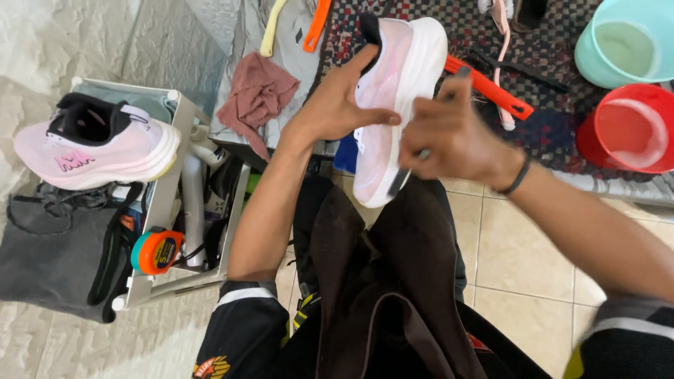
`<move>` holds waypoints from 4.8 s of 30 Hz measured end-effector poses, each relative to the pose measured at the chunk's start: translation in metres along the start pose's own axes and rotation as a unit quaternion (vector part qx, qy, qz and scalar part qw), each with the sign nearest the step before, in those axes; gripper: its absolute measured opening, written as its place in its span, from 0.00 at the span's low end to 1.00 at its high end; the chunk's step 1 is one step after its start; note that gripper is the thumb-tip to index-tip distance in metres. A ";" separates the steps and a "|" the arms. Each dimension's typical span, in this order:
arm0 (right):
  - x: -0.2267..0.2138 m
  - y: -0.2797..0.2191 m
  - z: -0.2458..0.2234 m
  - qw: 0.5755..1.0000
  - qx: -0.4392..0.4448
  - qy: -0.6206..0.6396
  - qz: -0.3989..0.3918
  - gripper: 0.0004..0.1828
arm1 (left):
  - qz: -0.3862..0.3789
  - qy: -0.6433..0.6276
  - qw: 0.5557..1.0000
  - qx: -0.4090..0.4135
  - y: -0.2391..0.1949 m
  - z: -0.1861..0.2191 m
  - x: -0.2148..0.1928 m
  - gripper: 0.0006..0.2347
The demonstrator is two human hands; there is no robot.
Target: The person scrubs a pink and white sneaker using a black brush and a blue cloth, repeatedly dipping the brush into a red bucket of soapy water. They wipe the upper and sole, turn the shoe over, and continue scrubbing different areas.
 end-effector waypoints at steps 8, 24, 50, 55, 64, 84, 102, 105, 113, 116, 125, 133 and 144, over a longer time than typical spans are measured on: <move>0.000 0.003 -0.016 0.996 -0.017 0.083 0.010 0.18 | 0.001 0.005 1.000 0.012 0.002 -0.004 0.001 0.50; -0.028 -0.110 0.064 0.888 0.404 -0.218 0.036 0.08 | 0.034 -0.003 0.999 -0.027 -0.013 -0.004 0.001 0.53; 0.103 -0.015 -0.003 0.893 0.449 0.026 -0.035 0.35 | 0.395 0.138 0.903 -0.097 -0.137 0.048 -0.072 0.20; 0.063 -0.012 -0.020 0.906 0.326 0.098 0.252 0.10 | 0.388 0.210 0.890 -0.117 -0.137 0.051 -0.062 0.22; 0.068 0.030 -0.103 0.938 0.176 0.171 0.246 0.04 | 0.502 0.055 0.859 -0.087 -0.131 0.090 -0.060 0.17; 0.084 -0.036 -0.036 0.928 0.171 0.088 0.320 0.16 | 0.602 -0.103 0.792 0.020 -0.146 0.065 -0.021 0.23; 0.051 -0.255 -0.162 0.563 0.785 0.260 0.009 0.40 | 0.534 -0.290 0.794 0.008 -0.174 0.028 0.022 0.20; 0.069 -0.260 -0.200 0.374 0.824 0.424 0.048 0.57 | 0.554 -0.283 0.783 0.018 -0.176 0.022 0.033 0.23; 0.152 -0.234 -0.115 0.326 0.757 0.523 0.217 0.47 | 0.554 -0.296 0.778 0.023 -0.187 0.026 0.050 0.24; 0.189 -0.233 -0.078 0.375 0.751 0.516 0.171 0.47 | 0.553 -0.296 0.778 0.026 -0.199 0.030 0.055 0.25; 0.174 -0.303 0.010 0.387 0.659 0.537 0.357 0.26 | 0.527 -0.316 0.788 0.039 -0.210 0.047 0.047 0.25; 0.114 -0.400 -0.060 0.304 0.667 0.496 0.466 0.29 | 0.500 -0.338 0.795 0.059 -0.187 0.040 0.058 0.26; 0.039 -0.420 -0.200 0.324 0.802 0.268 0.424 0.33 | 0.290 -0.377 0.878 0.046 -0.151 0.051 0.082 0.27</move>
Point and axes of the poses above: each hand's wrist, its own y-axis towards the middle knuckle, its own x-axis out of the palm, z = x × y, the point moved 3 cm from there along y, towards the middle knuckle, and after that the axes turned 11 degrees about y, right-handed, at the moved point
